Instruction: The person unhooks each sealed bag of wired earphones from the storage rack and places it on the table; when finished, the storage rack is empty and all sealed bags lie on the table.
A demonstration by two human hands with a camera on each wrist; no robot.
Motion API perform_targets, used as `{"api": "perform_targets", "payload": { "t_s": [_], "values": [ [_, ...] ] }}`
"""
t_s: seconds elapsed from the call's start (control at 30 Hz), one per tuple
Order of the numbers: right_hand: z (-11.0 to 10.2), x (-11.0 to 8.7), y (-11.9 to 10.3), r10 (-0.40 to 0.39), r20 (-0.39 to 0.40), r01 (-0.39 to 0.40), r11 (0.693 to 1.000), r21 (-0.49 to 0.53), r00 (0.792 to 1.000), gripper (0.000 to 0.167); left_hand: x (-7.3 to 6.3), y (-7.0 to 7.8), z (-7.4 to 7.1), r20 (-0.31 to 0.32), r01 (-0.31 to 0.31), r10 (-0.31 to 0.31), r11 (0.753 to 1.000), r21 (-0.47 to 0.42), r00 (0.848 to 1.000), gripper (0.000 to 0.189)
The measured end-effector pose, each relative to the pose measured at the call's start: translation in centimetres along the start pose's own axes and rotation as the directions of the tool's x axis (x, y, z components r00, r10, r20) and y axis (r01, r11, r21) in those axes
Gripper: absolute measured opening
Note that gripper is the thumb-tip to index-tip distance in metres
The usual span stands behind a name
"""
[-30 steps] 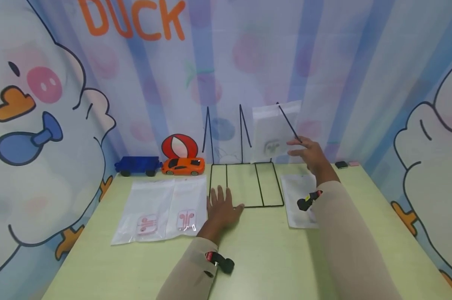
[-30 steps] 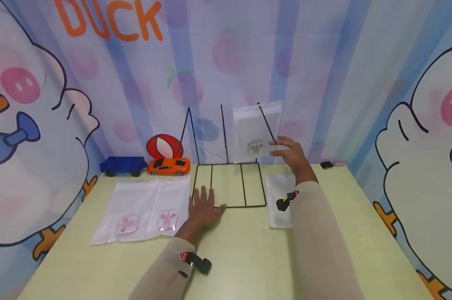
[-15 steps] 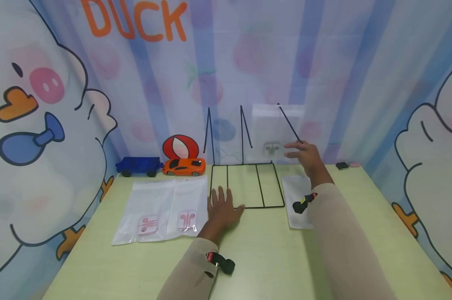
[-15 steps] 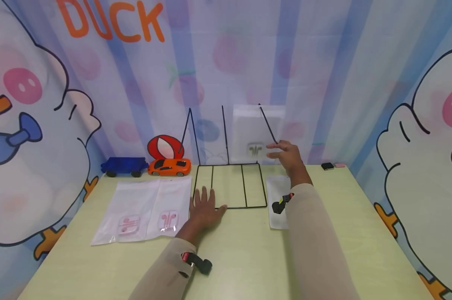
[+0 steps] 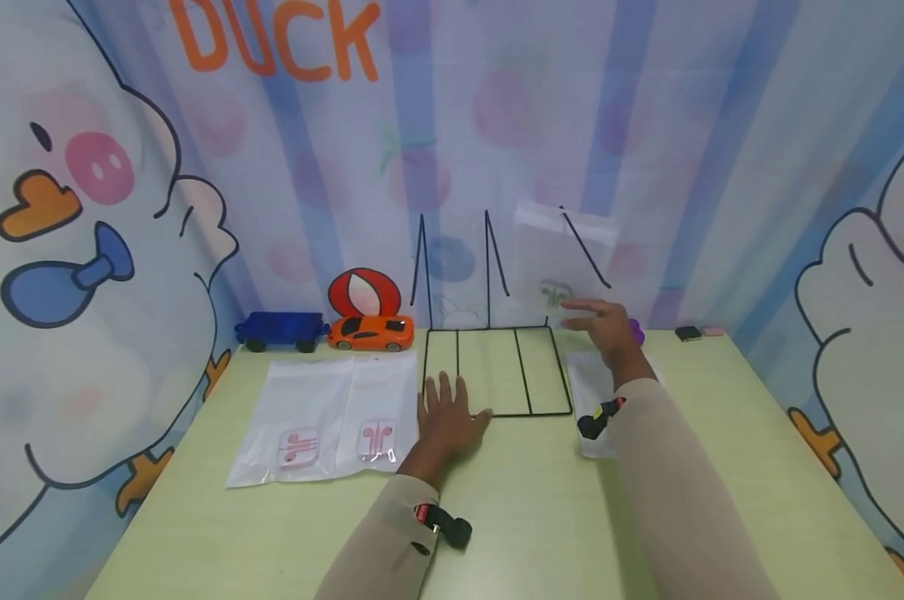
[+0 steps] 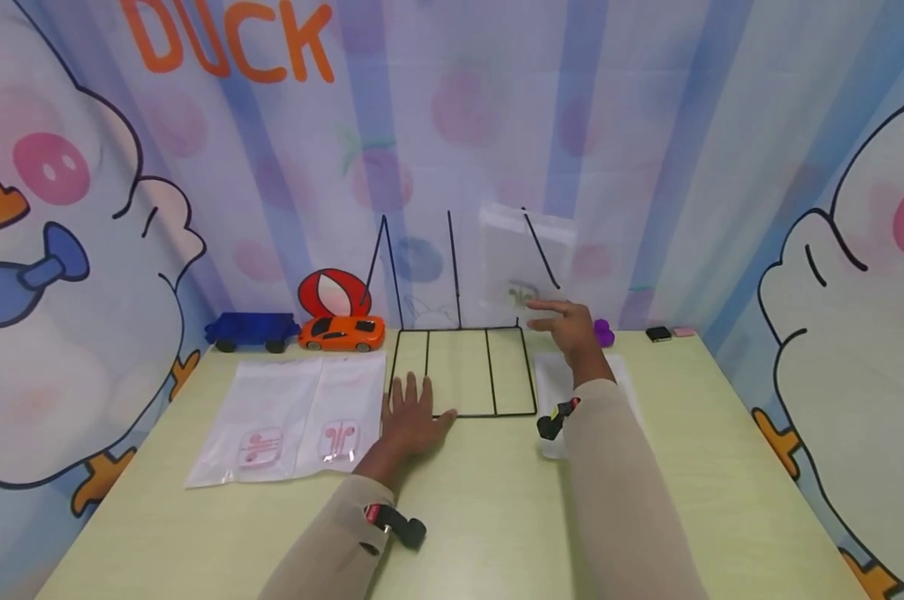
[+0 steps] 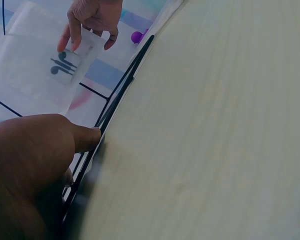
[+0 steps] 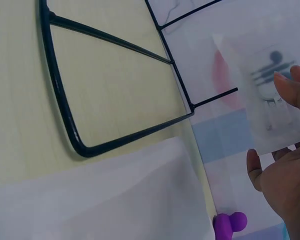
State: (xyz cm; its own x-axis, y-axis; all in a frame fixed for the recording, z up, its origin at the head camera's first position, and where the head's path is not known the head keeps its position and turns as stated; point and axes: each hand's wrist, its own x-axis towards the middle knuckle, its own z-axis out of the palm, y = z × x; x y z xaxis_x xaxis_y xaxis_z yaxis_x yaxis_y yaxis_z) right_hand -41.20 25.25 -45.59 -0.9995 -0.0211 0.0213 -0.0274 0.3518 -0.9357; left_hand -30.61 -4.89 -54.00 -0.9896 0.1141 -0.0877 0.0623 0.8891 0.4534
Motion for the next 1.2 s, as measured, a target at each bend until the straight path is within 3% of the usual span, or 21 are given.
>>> {"api": "perform_targets", "payload": {
  "t_s": [0.4,0.67,0.93,1.2],
  "values": [
    [1.5,0.4,0.7,-0.024,-0.03,0.028,0.989,0.148,0.999,0.046,0.0,-0.3,0.2,-0.001,0.001,-0.001,1.0,0.011,1.0,0.089],
    [2.5,0.4,-0.3,-0.053,-0.088,0.07,0.977,0.201,0.995,0.043,-0.2,-0.1,-0.1,-0.006,-0.002,0.002,1.0,0.008,1.0,0.089],
    [2.6,0.6,0.1,-0.047,-0.119,0.071,0.976,0.206,0.992,0.039,-0.3,-0.1,-0.2,-0.005,-0.004,0.004,1.0,0.019,1.0,0.089],
    [1.7,-0.7,0.0,-0.065,-0.084,0.077,0.985,0.151,0.994,0.041,-0.1,0.0,-0.1,-0.007,0.001,0.0,1.0,0.021,1.0,0.089]
  ]
}}
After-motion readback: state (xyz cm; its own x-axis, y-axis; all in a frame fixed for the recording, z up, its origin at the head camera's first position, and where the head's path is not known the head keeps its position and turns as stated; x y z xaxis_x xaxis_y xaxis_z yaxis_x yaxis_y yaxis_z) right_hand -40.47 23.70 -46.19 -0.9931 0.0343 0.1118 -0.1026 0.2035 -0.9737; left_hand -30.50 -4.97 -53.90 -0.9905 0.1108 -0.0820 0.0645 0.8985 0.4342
